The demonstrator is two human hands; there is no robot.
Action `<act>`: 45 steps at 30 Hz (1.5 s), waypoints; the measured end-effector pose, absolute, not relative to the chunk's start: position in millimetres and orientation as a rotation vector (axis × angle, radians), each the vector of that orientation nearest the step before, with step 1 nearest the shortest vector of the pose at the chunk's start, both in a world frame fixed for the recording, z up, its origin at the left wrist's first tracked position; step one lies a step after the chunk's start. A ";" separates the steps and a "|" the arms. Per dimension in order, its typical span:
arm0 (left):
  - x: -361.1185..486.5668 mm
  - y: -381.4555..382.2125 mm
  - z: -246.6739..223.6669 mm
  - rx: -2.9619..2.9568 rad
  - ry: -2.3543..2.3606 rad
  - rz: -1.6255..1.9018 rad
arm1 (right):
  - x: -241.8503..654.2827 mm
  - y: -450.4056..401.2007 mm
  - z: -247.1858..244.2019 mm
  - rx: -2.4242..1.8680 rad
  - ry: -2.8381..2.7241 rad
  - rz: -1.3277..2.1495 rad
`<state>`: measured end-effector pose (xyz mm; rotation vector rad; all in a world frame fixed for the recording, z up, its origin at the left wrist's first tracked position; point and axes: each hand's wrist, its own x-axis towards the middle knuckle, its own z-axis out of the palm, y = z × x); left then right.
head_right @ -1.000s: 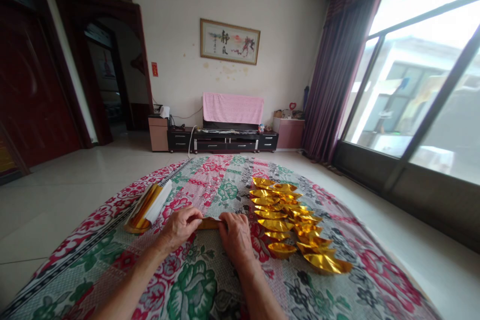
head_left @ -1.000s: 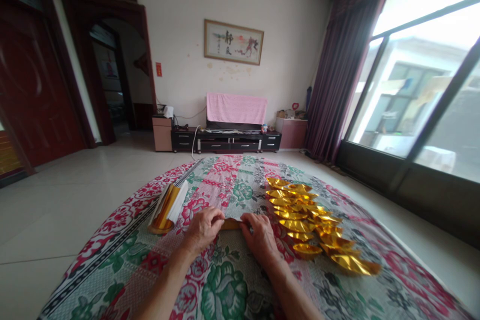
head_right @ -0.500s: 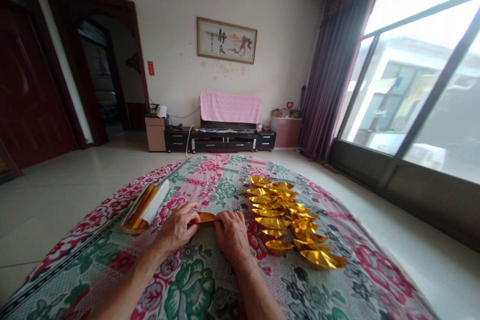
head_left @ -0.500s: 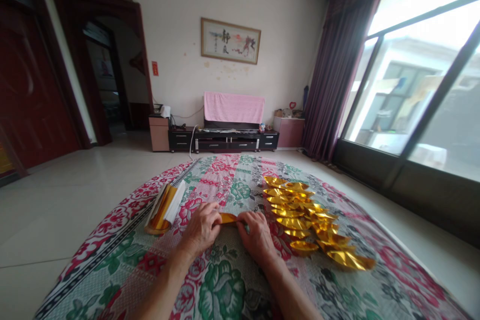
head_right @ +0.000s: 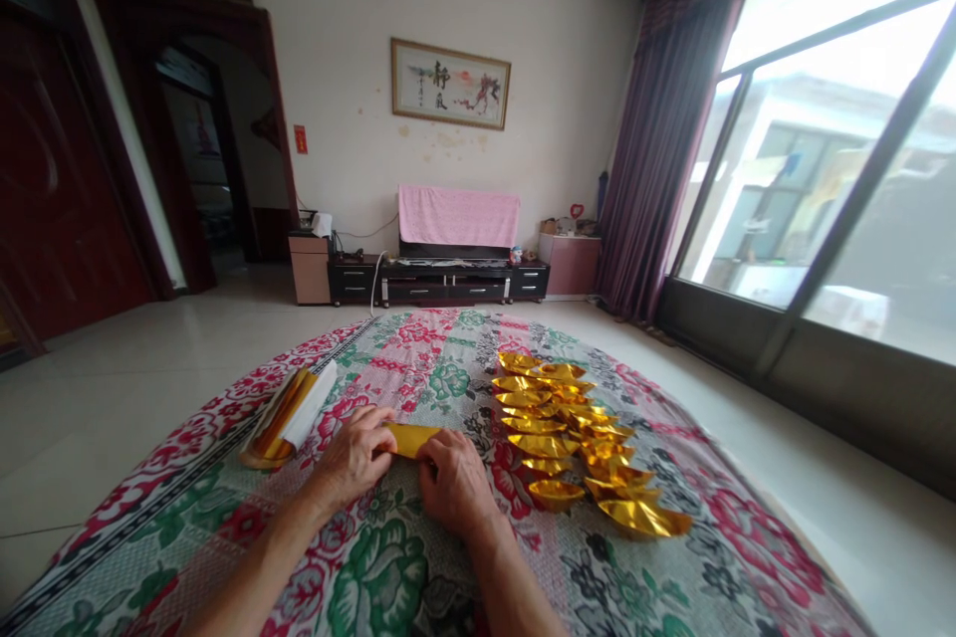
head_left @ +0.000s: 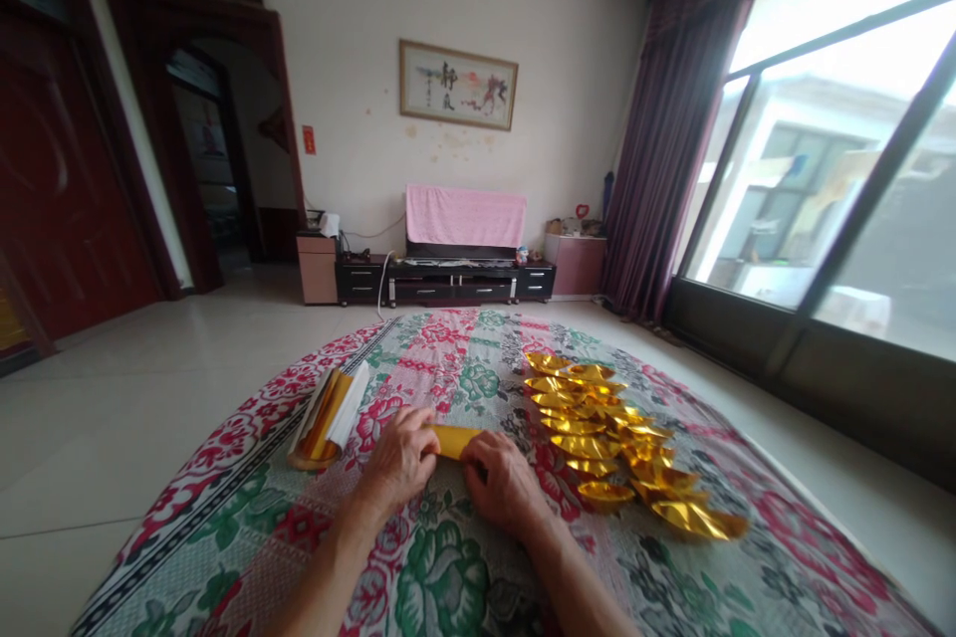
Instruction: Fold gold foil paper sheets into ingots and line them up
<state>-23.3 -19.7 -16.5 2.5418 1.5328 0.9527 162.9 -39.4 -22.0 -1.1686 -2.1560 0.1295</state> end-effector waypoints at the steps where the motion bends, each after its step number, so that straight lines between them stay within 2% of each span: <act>1: -23.5 -20.0 -15.6 2.544 1.520 0.914 | 164.1 -38.6 -23.4 -1.161 -2.167 0.142; 8: -25.0 -26.3 -1.3 2.565 1.584 0.792 | 163.5 -38.7 -22.3 -1.151 -2.163 0.133; 15: -29.8 -21.6 -8.7 2.438 1.531 0.546 | 169.4 -37.9 -20.1 -1.122 -2.165 0.171; 26: -30.2 -21.6 -5.8 2.361 1.508 0.583 | 173.8 -36.5 -18.5 -1.170 -2.110 0.162; 39: -19.4 -19.1 -10.1 2.238 1.757 0.558 | 172.9 -27.7 -21.9 -1.458 -1.962 0.182; 45: -19.5 -21.8 -4.7 2.169 1.785 0.574 | 172.9 -26.3 -24.6 -1.444 -1.972 0.192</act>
